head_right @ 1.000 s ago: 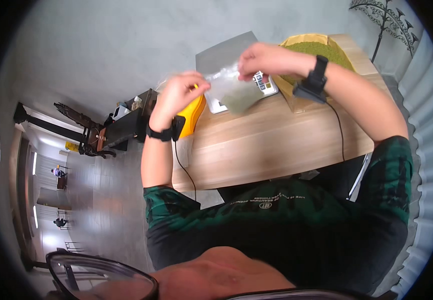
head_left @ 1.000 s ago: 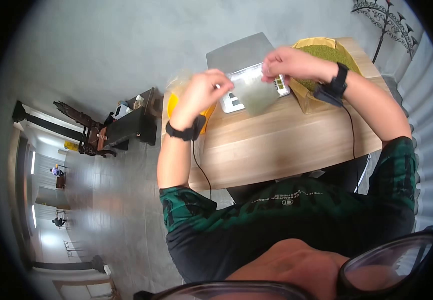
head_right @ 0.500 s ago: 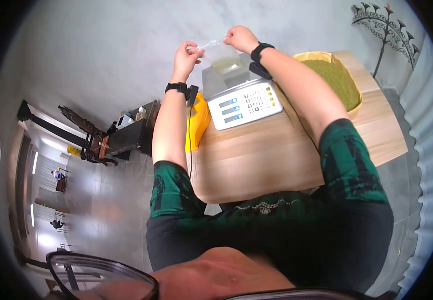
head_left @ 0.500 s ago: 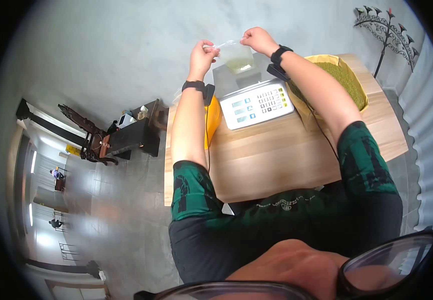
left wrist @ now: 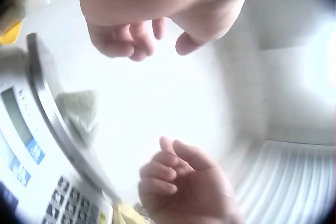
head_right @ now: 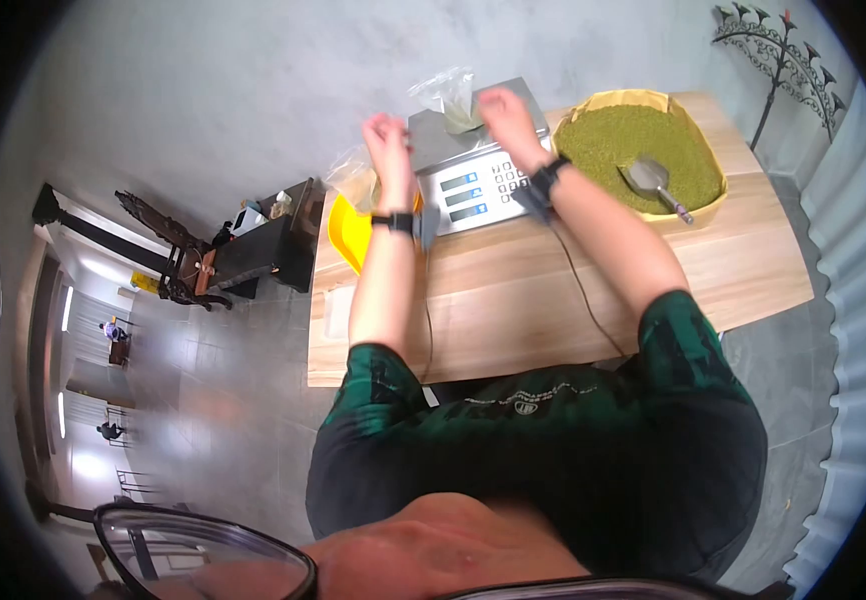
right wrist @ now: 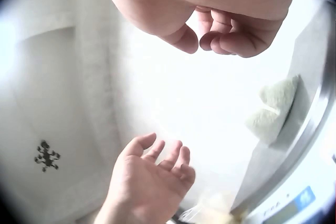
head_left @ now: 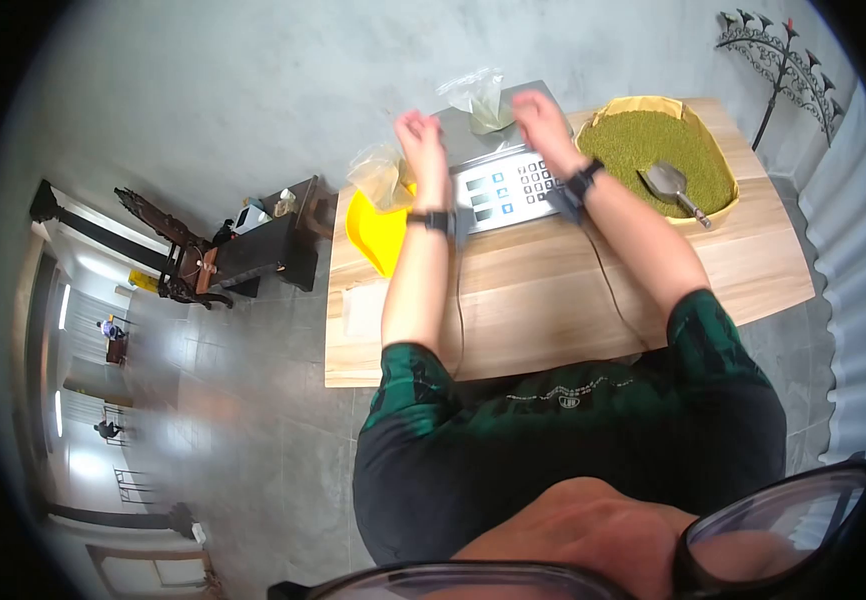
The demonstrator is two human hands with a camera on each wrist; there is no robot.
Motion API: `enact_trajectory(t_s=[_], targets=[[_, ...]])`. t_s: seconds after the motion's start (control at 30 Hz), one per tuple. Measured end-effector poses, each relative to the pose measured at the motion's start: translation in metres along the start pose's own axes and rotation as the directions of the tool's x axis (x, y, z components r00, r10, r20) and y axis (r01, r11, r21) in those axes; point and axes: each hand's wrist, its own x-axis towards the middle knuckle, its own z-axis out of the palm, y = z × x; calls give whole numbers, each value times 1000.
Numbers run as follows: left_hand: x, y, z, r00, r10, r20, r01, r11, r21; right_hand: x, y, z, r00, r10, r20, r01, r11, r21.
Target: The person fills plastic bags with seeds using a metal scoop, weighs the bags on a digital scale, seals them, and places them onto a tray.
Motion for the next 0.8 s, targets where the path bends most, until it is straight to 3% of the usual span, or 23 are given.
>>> enact_trajectory(t_s=[0.03, 0.07, 0.1, 0.13, 0.17, 0.2, 0.23, 0.33, 0.37, 0.47, 0.57, 0.67, 0.8], targets=[[-28, -1, -8, 984, -91, 151, 101, 993, -64, -24, 9, -6, 992, 43, 122, -55, 994, 93], [-58, -2, -16, 939, -163, 303, 205, 972, -112, -49, 22, -7, 985, 88, 151, -102, 991, 89], [-88, 6, -17, 870, -313, 381, 357, 933, -48, -75, 26, -8, 966, 216, 143, -222, 975, 24], [-111, 1, -23, 719, -521, 460, 576, 817, 25, -94, 45, -8, 954, 274, 124, -283, 957, 66], [-129, -15, -25, 674, -536, 509, 629, 777, -15, -116, 51, -6, 934, 328, 137, -348, 925, 152], [-144, -32, -24, 627, -541, 560, 676, 736, -46, -126, 71, -10, 905, 352, 240, -388, 913, 124], [-156, -40, -22, 598, -545, 588, 734, 667, -127, -136, 82, -11, 926, 305, 223, -335, 935, 112], [-172, -54, -15, 496, -655, 569, 868, 352, -351, -150, 101, -9, 848, 435, 303, -524, 776, 352], [-172, -63, -17, 487, -620, 615, 873, 361, -327, -153, 103, -11, 828, 431, 358, -556, 705, 440], [-181, -71, -15, 530, -550, 645, 844, 412, -343, -154, 98, -19, 807, 347, 477, -570, 669, 477], [-189, -76, -17, 563, -493, 664, 806, 506, -307, -151, 107, -28, 748, 379, 545, -629, 666, 401], [-193, -79, -19, 572, -469, 673, 779, 567, -268, -157, 103, -27, 736, 417, 533, -643, 678, 357], [-196, -78, -19, 593, -494, 636, 777, 559, -290, -156, 108, -30, 749, 444, 492, -631, 704, 326]])
